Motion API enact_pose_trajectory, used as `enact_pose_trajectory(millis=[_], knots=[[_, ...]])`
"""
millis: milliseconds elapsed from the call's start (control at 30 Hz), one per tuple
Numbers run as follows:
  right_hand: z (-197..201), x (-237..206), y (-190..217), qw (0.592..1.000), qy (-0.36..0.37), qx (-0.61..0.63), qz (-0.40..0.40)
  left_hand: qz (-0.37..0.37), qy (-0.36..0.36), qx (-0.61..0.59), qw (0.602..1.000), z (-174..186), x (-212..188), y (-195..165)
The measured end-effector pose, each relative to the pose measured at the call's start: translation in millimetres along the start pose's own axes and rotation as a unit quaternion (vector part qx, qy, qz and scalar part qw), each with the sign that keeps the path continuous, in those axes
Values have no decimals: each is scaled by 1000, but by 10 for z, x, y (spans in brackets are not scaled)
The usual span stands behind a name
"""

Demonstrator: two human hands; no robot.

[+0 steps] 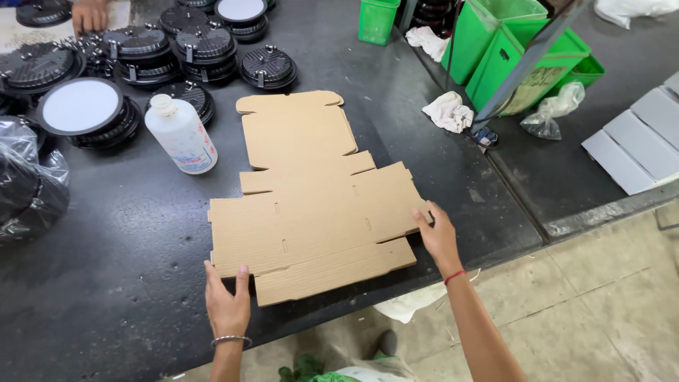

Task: The person folds flat cardboard sheets into small white boxes, inserts plastic-wrapped black circular items, and closes the boxes. The finished boxes are stacked on the table. The process is repeated multiple times.

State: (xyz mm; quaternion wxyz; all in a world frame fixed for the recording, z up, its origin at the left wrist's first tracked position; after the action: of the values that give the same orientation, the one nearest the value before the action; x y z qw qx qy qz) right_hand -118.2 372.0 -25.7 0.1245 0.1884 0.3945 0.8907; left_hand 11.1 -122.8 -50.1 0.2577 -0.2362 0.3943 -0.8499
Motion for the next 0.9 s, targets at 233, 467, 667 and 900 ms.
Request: enact_pose_trajectory(millis=[233, 467, 667, 900], knots=[[485, 26, 615, 994, -18, 62, 94, 7, 10, 0, 1000, -143, 47, 221], [-12, 115, 122, 788, 154, 553, -225, -7, -12, 65, 998, -143, 15, 145], [-268, 285, -405, 810, 179, 515, -216, 97, -131, -296, 941, 128, -389, -159], [-254, 204, -565, 786, 210, 522, -256, 333, 111, -614, 707, -559, -746, -539]])
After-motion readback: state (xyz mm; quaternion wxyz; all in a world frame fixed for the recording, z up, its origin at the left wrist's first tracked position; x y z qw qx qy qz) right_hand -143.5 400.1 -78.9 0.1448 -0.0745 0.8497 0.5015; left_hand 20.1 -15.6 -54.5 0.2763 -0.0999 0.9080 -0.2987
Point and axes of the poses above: each hand's wrist, its own x-axis towards the middle knuckle, its own z-axis out of the back of the hand, y = z × x, the point moved 7 cm from there along x, towards the middle knuckle, and after that the axes turned 6 degrees about -y, right-handed, at the moved point
